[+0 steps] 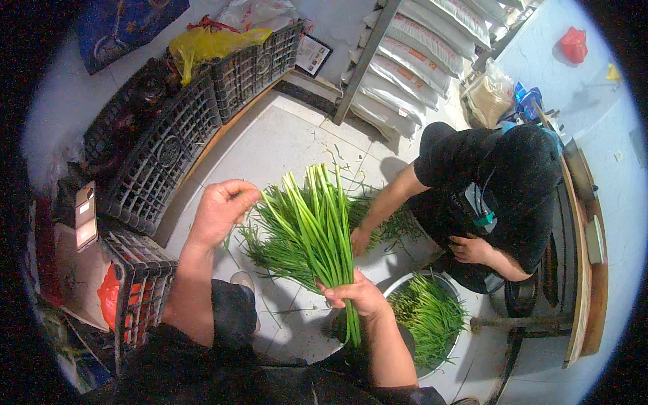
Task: The person sorts green vegetables by hand, separating stems and placing them into a metal bowl. Another person nearby also sorts vegetables into a separate bowl.
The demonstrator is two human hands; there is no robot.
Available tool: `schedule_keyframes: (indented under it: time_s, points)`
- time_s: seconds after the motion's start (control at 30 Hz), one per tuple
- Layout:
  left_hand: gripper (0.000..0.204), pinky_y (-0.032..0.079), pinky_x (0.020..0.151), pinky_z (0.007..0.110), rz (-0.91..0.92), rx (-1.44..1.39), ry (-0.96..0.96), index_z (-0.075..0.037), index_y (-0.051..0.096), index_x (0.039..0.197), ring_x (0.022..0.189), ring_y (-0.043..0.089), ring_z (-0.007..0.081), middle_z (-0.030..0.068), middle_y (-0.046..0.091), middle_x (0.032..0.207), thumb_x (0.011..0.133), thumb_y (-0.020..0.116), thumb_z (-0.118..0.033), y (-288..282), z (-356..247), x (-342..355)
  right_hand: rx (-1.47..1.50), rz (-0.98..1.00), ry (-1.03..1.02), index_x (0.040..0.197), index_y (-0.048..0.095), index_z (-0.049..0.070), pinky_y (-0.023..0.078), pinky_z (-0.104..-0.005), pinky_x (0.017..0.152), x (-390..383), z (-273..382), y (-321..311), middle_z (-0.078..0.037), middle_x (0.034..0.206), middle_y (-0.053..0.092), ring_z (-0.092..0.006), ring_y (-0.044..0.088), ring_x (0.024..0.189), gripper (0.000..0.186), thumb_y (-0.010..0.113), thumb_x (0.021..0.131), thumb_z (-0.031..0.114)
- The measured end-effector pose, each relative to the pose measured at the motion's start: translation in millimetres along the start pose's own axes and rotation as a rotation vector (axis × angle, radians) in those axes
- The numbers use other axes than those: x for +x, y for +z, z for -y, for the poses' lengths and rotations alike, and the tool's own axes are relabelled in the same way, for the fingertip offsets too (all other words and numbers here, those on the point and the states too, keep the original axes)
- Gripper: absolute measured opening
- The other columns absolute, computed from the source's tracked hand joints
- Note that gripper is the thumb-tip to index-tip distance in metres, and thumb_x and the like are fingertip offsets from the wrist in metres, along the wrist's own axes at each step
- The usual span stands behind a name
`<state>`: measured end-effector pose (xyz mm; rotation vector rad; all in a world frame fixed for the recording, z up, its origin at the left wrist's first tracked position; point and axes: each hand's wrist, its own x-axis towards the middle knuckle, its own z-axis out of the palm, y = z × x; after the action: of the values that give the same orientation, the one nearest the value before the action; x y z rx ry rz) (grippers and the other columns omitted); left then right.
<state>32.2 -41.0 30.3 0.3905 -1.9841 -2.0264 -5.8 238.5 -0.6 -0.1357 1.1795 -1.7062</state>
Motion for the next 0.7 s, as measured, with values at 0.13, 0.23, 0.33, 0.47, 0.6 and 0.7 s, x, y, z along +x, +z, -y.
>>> schedule_keyframes:
  time_s: [0.13, 0.23, 0.33, 0.47, 0.6, 0.7]
  points:
    - [0.016, 0.031, 0.044, 0.017, -0.254, -0.032, 0.02, -0.001, 0.067, 0.088, 0.05, 0.039, 0.0003, -0.0038, 0.054, 0.065, 0.085, 0.062, -0.016, -19, 8, 6, -0.016, 0.022, 0.005, 0.101, 0.053, 0.001, 0.034, -0.0228, 0.045, -2, 0, -1, -0.005, 0.076, 0.053, -0.0091, 0.042, 0.049, 0.038, 0.068, 0.067, 0.005]
    - [0.016, 0.032, 0.044, 0.019, -0.433, 0.009, 0.039, 0.0, 0.065, 0.09, 0.051, 0.041, 0.0024, -0.0018, 0.054, 0.066, 0.086, 0.061, -0.015, -39, 18, 14, -0.043, 0.015, 0.003, 0.1, 0.054, 0.001, 0.034, -0.0225, 0.046, -3, 0, -1, -0.005, 0.077, 0.054, -0.0089, 0.042, 0.049, 0.036, 0.069, 0.067, 0.006]
    - [0.021, 0.041, 0.053, 0.023, -0.457, 0.488, 0.123, 0.002, 0.064, 0.095, 0.058, 0.051, 0.0099, 0.0028, 0.06, 0.071, 0.084, 0.062, -0.015, -58, 32, 21, -0.058, 0.004, -0.006, 0.098, 0.055, 0.001, 0.034, -0.0225, 0.047, -4, 0, -3, -0.005, 0.078, 0.054, -0.009, 0.043, 0.05, 0.034, 0.068, 0.068, 0.006]
    - [0.035, 0.046, 0.084, 0.031, -0.376, 1.06, 0.149, 0.003, 0.057, 0.111, 0.096, 0.059, 0.0202, 0.0117, 0.063, 0.101, 0.082, 0.062, -0.016, -45, 47, 18, -0.064, -0.021, -0.015, 0.097, 0.055, 0.001, 0.036, -0.023, 0.047, -2, 0, -3, -0.006, 0.079, 0.055, -0.01, 0.046, 0.05, 0.032, 0.068, 0.068, 0.006]
    - [0.042, 0.044, 0.09, 0.032, -0.042, -0.015, 0.019, 0.003, 0.049, 0.121, 0.105, 0.054, 0.0193, 0.0149, 0.055, 0.116, 0.085, 0.061, -0.014, 2, 38, 12, 0.023, 0.01, 0.062, 0.099, 0.054, 0.0, 0.039, -0.0237, 0.047, 1, -3, 4, -0.008, 0.079, 0.056, -0.0113, 0.049, 0.051, 0.035, 0.068, 0.067, 0.004]
    - [0.047, 0.045, 0.087, 0.027, 0.29, -0.789, -0.108, 0.005, 0.043, 0.123, 0.098, 0.056, 0.0161, 0.0117, 0.058, 0.107, 0.084, 0.064, -0.011, 30, 27, 6, 0.048, 0.012, 0.111, 0.094, 0.053, -0.004, 0.037, -0.0255, 0.042, 3, -9, 10, -0.01, 0.073, 0.054, -0.0133, 0.048, 0.047, 0.037, 0.07, 0.063, 0.005]
